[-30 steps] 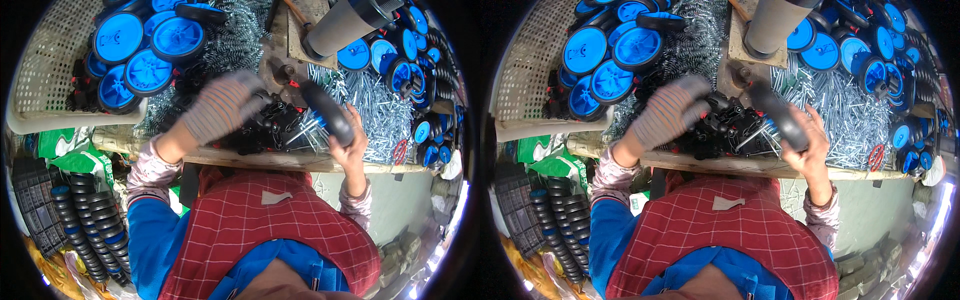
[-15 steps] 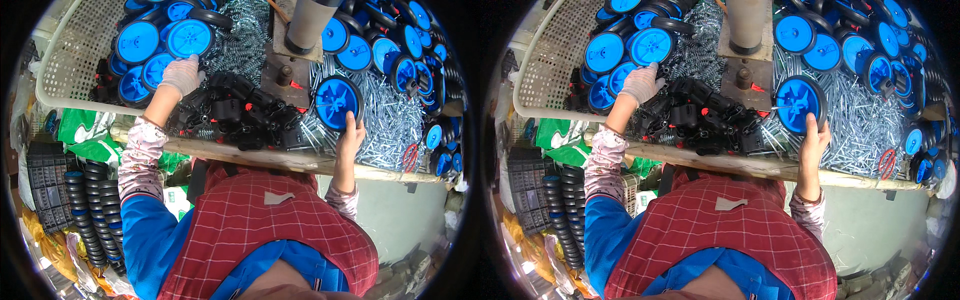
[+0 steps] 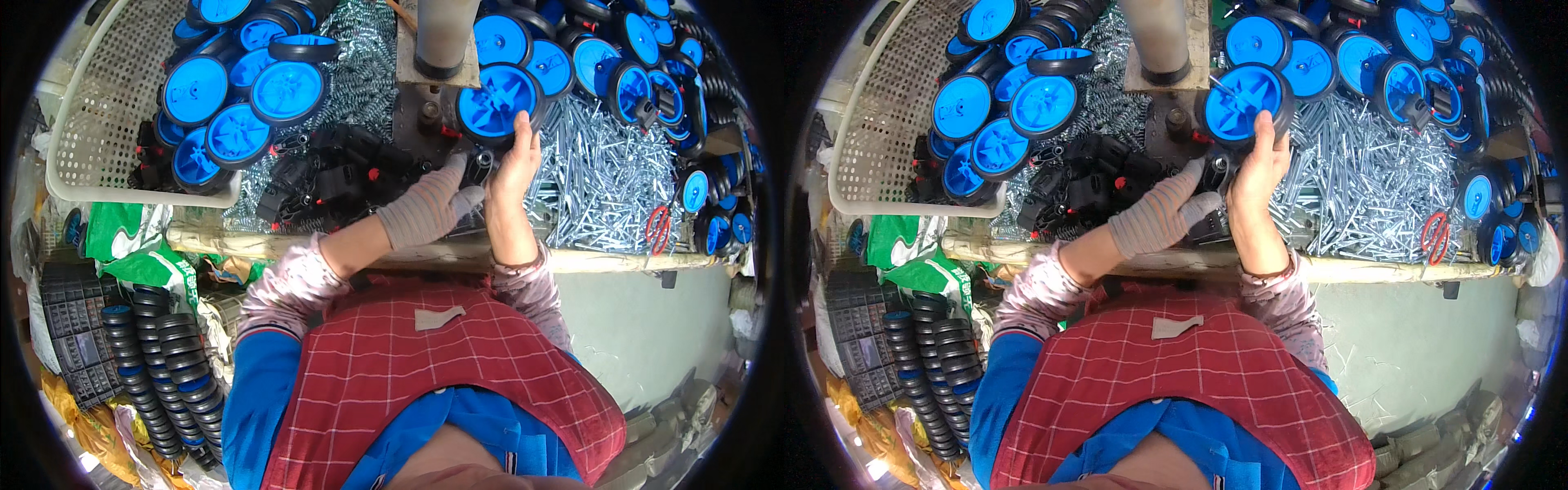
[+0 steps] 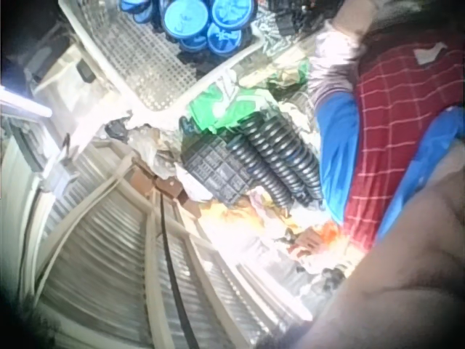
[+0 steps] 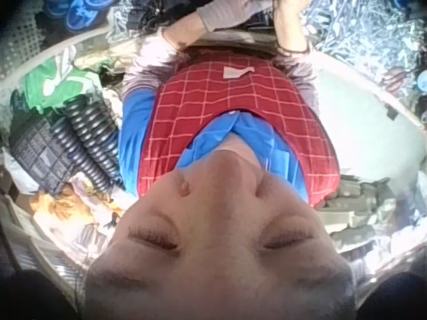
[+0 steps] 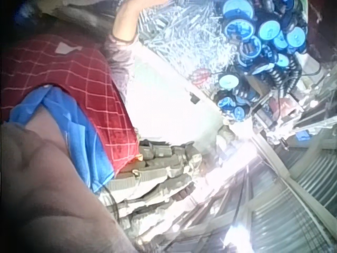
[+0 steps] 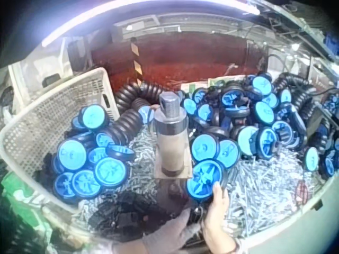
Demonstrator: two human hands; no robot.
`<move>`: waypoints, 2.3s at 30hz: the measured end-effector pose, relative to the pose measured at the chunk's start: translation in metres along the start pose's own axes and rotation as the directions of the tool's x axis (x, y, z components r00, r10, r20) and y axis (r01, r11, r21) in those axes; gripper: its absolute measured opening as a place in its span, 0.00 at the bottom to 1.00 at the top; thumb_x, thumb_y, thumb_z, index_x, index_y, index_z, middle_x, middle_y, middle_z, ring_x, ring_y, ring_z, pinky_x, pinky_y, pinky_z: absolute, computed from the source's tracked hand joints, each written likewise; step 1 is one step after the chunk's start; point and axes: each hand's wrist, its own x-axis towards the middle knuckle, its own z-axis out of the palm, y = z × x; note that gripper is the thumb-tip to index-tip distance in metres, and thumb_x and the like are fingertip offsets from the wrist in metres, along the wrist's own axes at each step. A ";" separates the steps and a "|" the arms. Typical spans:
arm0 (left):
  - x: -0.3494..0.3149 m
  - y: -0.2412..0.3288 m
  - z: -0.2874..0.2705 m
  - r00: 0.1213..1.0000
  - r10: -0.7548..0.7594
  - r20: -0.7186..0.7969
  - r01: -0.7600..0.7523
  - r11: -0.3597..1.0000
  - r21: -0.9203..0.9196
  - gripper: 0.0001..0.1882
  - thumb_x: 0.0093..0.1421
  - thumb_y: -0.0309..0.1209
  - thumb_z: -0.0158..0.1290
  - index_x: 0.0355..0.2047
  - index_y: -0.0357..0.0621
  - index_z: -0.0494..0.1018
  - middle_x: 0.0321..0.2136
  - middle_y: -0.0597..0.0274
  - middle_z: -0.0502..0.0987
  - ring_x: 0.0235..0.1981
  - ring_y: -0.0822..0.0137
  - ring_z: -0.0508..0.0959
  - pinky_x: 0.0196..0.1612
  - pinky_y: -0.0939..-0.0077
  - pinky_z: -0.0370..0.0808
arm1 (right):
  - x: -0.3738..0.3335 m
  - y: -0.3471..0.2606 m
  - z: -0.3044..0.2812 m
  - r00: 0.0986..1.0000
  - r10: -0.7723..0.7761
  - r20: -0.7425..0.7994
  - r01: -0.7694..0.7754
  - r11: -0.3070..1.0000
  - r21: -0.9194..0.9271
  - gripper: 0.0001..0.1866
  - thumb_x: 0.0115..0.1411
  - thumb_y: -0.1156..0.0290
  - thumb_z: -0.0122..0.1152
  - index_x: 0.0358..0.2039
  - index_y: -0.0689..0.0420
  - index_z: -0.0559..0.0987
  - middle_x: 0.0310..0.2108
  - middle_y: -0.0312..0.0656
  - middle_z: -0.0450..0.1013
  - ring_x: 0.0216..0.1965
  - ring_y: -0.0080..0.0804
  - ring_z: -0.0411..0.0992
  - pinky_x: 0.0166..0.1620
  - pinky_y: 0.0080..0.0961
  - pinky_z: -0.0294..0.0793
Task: The person repeatedly picks up black plastic housings and metal springs, inserts the springs into the housings, and places the assembled units into a white basket. They also handle blue-capped coiled hoses, moving them between piles and into the basket.
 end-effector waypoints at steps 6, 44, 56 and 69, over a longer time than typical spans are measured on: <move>0.036 -0.014 -0.051 0.927 -0.371 -0.056 0.229 0.677 -0.700 0.23 0.62 0.34 0.60 0.53 0.34 0.69 0.45 0.54 0.77 0.41 0.62 0.80 0.43 0.69 0.81 | 0.019 0.009 -0.029 0.994 -0.093 0.064 0.095 0.995 -0.032 0.11 0.66 0.67 0.60 0.44 0.60 0.76 0.39 0.34 0.76 0.38 0.19 0.70 0.45 0.20 0.70; 0.018 -0.014 -0.193 0.814 0.050 -0.579 0.298 0.819 0.489 0.18 0.61 0.41 0.59 0.41 0.37 0.74 0.38 0.47 0.77 0.38 0.46 0.77 0.44 0.61 0.75 | 0.070 -0.038 -0.040 0.620 0.294 0.727 0.722 0.150 -0.676 0.14 0.56 0.59 0.69 0.37 0.55 0.84 0.38 0.47 0.79 0.38 0.46 0.79 0.43 0.36 0.79; -0.018 -0.006 -0.071 0.961 -0.277 -0.020 0.139 0.542 -0.829 0.30 0.64 0.41 0.54 0.59 0.32 0.64 0.53 0.53 0.73 0.53 0.64 0.75 0.58 0.69 0.72 | 0.005 -0.060 -0.004 0.756 0.178 0.630 0.149 0.891 -0.430 0.13 0.70 0.74 0.51 0.53 0.63 0.69 0.34 0.45 0.79 0.30 0.26 0.79 0.36 0.22 0.80; -0.026 -0.040 -0.068 0.967 0.242 -0.073 -0.243 0.811 -0.532 0.26 0.69 0.41 0.48 0.62 0.39 0.63 0.51 0.51 0.75 0.52 0.60 0.77 0.54 0.67 0.76 | -0.034 -0.106 0.021 0.106 0.414 0.904 0.990 0.042 -0.135 0.48 0.47 0.39 0.65 0.61 0.59 0.71 0.64 0.49 0.66 0.66 0.46 0.62 0.67 0.56 0.53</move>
